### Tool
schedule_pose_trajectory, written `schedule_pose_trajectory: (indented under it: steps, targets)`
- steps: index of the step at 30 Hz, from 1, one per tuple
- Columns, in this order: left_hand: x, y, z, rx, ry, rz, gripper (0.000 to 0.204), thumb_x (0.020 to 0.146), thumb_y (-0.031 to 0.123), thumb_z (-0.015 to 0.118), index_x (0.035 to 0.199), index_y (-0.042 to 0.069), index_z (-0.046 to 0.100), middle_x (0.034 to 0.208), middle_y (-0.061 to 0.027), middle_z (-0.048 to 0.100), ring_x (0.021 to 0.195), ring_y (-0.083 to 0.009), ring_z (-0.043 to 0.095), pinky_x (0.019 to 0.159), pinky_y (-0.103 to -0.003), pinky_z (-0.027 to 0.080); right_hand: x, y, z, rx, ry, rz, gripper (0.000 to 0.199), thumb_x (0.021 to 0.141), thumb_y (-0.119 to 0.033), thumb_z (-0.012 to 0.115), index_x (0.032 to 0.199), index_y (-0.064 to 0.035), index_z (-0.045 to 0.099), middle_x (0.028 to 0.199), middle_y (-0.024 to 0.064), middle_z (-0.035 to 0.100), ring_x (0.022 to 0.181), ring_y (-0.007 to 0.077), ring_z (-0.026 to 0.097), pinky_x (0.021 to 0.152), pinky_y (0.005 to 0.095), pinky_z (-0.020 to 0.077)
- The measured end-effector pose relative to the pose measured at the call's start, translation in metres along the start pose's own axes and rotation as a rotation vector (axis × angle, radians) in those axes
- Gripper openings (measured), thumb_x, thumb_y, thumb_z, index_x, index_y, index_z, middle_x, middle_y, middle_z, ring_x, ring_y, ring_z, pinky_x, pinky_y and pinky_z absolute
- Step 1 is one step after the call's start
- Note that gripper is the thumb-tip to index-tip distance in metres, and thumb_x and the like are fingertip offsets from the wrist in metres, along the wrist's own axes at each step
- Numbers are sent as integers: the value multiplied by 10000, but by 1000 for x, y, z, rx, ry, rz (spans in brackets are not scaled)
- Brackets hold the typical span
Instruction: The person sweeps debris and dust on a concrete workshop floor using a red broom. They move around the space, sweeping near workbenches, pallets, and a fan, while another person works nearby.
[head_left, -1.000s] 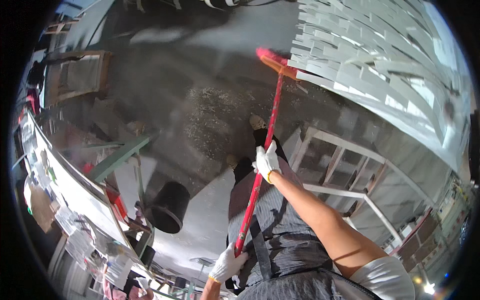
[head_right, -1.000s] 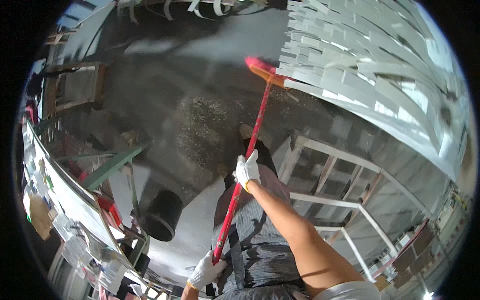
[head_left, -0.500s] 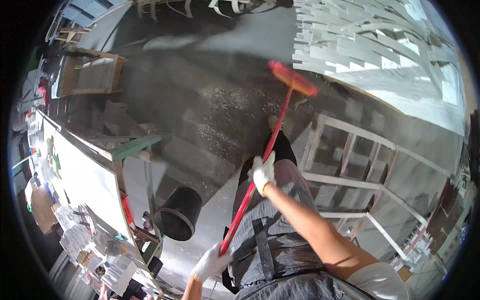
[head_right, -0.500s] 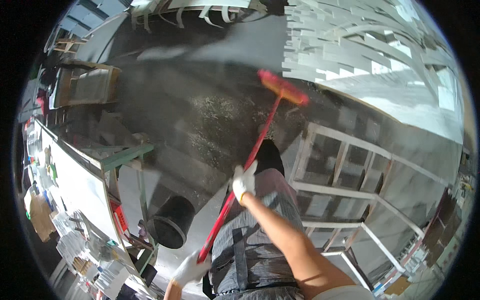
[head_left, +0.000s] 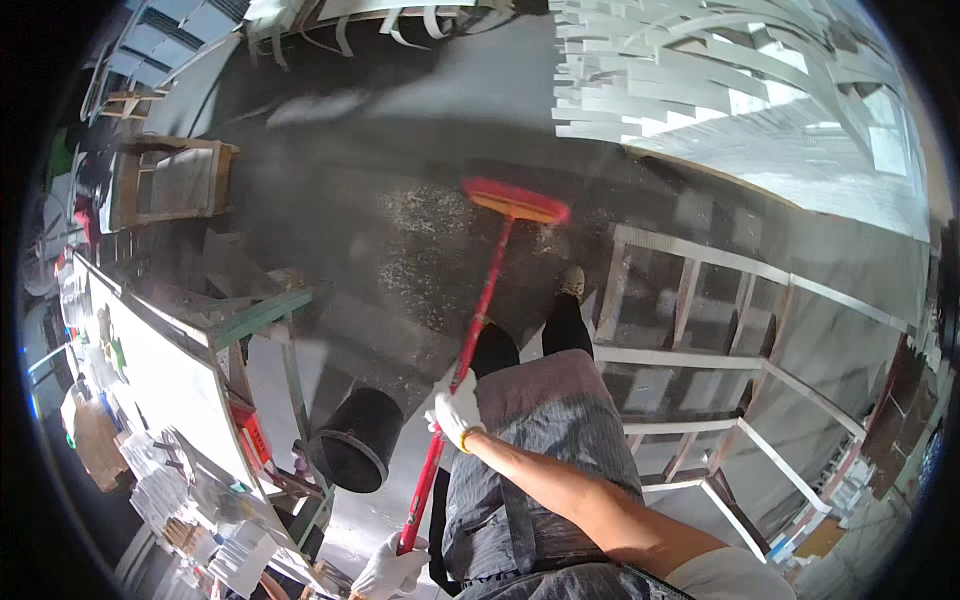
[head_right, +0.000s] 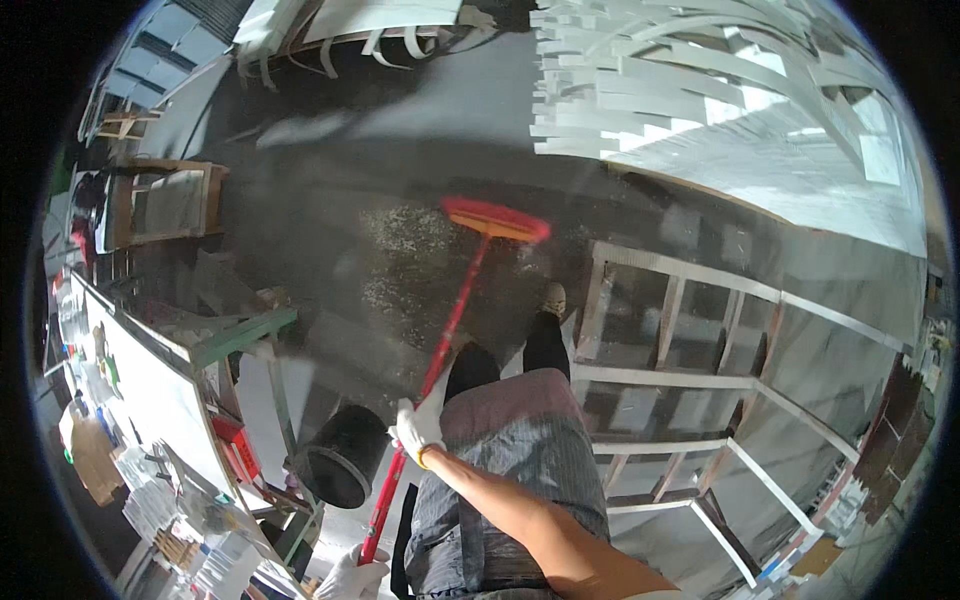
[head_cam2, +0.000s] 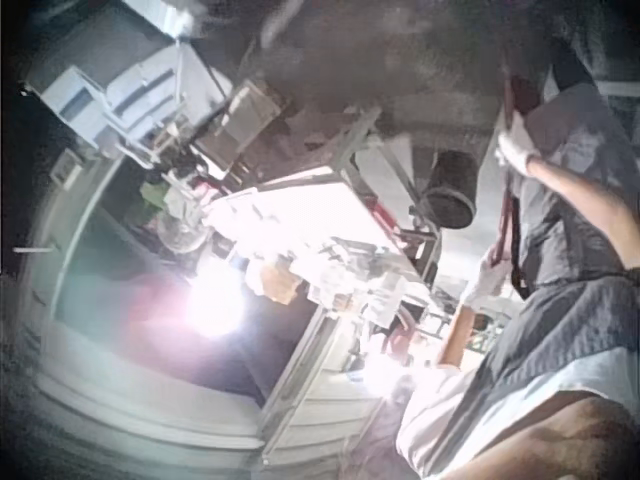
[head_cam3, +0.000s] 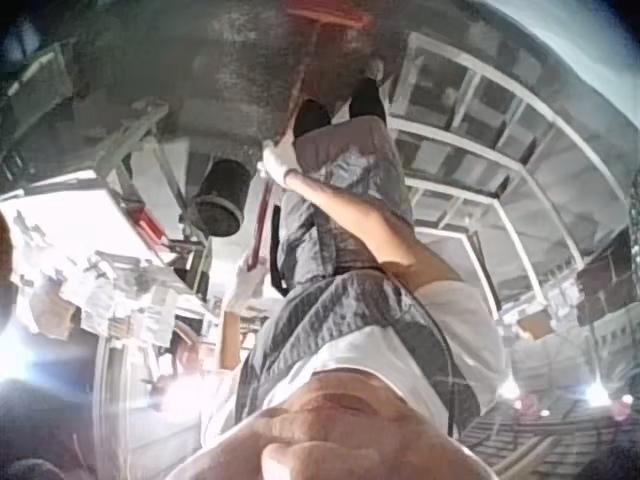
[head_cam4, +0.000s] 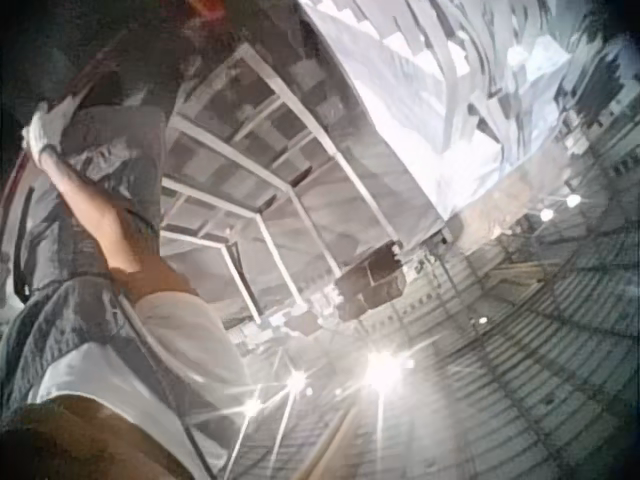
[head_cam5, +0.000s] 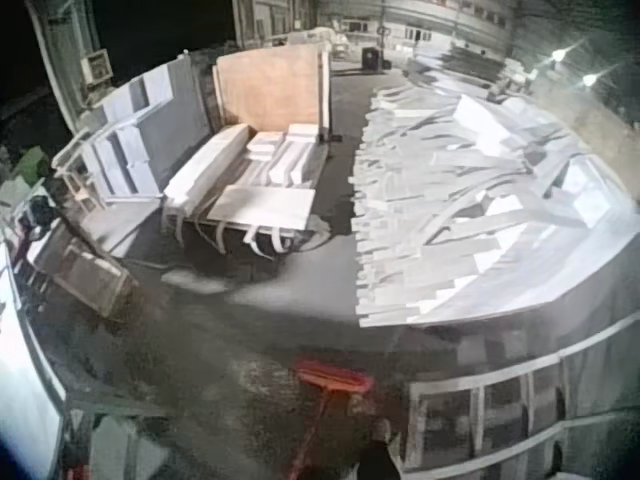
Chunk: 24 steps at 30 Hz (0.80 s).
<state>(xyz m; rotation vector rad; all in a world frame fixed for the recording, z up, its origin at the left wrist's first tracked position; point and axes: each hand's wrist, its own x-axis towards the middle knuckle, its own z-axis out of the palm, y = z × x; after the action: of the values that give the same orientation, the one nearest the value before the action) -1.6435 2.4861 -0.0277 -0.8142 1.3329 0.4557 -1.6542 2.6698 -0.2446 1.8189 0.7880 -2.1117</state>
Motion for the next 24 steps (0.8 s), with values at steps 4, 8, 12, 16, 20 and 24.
schedule_pose_trajectory:
  steps: [4,8,12,16,20,24]
  targets:
    - [31,27,58,-129,-101,143,233,873,180,662,1040,99,521,620,29,452,456,-85,402,414,-262,322,18,-59,-35,-296,-58,-71,841,941,-296,485,1533,-103,-79,706,152,617,534,226,634,461,373,512]
    - [60,140,146,123,-8,401,241,879,179,641,1025,58,491,618,15,473,451,-93,441,394,-263,350,97,-139,-92,-334,-23,-152,770,972,-352,452,1535,-77,5,859,202,649,586,260,650,536,418,543]
    - [31,118,149,71,-76,267,226,872,185,652,973,57,495,611,11,489,461,-94,466,403,-260,375,72,-130,-102,-139,-43,-96,617,959,-266,504,1457,-117,171,813,134,584,506,210,548,431,348,465]
    - [-5,41,96,233,20,97,236,864,173,672,983,53,507,611,-2,507,452,-98,477,413,-252,373,25,-84,-85,15,-62,38,657,946,-248,541,1433,-107,122,783,125,547,508,202,547,426,339,475]
    - [-25,43,64,208,6,-28,264,862,180,677,1017,50,508,610,2,498,445,-98,469,408,-252,370,13,-67,-76,46,-74,62,777,950,-282,570,1477,-121,22,800,124,575,545,216,603,467,356,520]
    - [-15,78,51,312,-90,-39,293,860,186,682,1052,47,509,610,5,490,439,-97,461,402,-252,367,18,-86,-107,55,65,5,774,960,-288,560,1495,-178,10,817,152,637,555,228,640,462,335,512]
